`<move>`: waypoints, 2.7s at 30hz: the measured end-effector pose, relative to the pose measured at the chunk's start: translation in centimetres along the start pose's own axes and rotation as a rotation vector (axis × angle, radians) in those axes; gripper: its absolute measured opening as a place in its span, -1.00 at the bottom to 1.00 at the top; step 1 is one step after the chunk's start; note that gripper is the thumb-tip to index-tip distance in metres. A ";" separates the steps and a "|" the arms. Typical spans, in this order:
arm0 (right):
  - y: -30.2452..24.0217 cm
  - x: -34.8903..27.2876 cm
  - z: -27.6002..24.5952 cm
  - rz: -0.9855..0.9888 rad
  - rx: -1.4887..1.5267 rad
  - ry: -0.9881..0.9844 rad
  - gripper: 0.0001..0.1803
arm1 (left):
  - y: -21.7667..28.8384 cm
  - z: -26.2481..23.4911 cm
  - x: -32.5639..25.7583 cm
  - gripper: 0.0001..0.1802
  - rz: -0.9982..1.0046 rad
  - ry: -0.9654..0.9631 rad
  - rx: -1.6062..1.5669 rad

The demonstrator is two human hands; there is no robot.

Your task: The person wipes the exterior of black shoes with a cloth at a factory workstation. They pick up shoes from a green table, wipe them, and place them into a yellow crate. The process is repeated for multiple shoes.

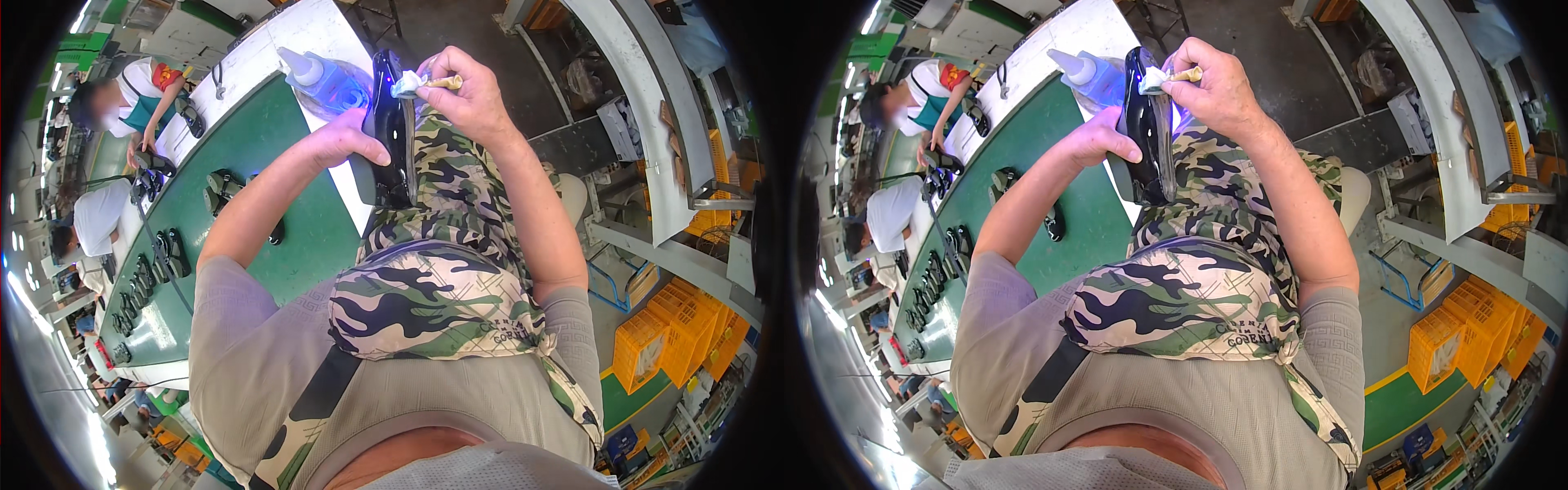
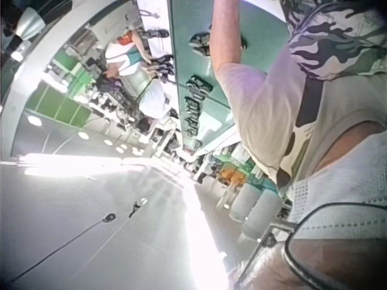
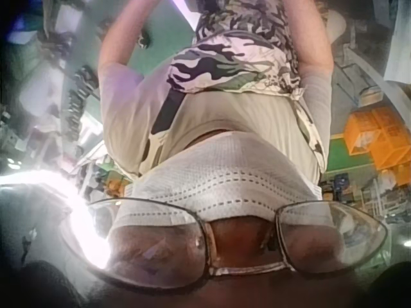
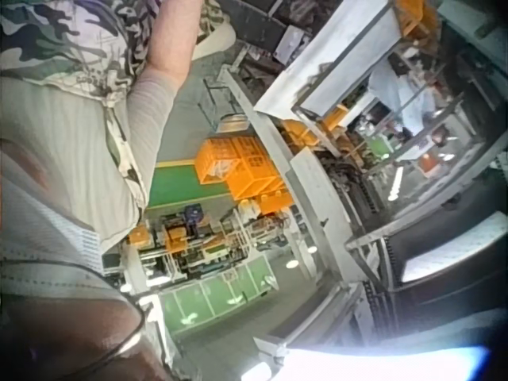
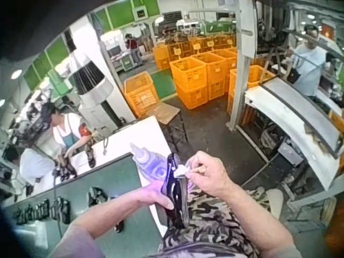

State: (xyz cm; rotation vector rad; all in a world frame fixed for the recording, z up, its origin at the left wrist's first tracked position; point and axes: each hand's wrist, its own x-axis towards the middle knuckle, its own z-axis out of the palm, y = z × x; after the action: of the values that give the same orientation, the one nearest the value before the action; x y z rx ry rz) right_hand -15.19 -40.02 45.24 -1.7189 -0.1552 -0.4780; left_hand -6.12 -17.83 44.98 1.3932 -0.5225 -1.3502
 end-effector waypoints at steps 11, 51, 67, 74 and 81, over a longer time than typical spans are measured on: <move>1.4 -3.0 0.1 0.170 0.144 -0.115 -0.78 | -1.7 -0.4 1.1 -0.33 -0.015 0.017 -0.266; -1.6 -10.8 -6.7 0.032 0.033 0.128 -0.76 | -6.0 5.1 6.0 -0.42 0.037 0.125 -0.958; 1.3 -11.9 -5.4 0.401 0.647 0.665 -0.81 | -3.7 6.7 9.1 -0.37 0.276 0.218 -0.852; 1.7 -12.3 -6.5 0.419 0.922 0.825 -0.81 | -0.9 6.0 11.0 -0.44 0.381 0.221 -0.442; 6.2 -11.8 -11.1 0.362 1.138 1.054 -0.83 | 5.0 7.3 15.9 -0.41 0.468 0.277 -0.106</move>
State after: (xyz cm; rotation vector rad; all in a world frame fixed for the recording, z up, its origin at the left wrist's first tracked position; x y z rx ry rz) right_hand -26.18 -50.09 36.40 -0.2431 0.5483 -0.7566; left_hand -6.79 -36.01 44.19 1.2471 -0.5403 -0.7843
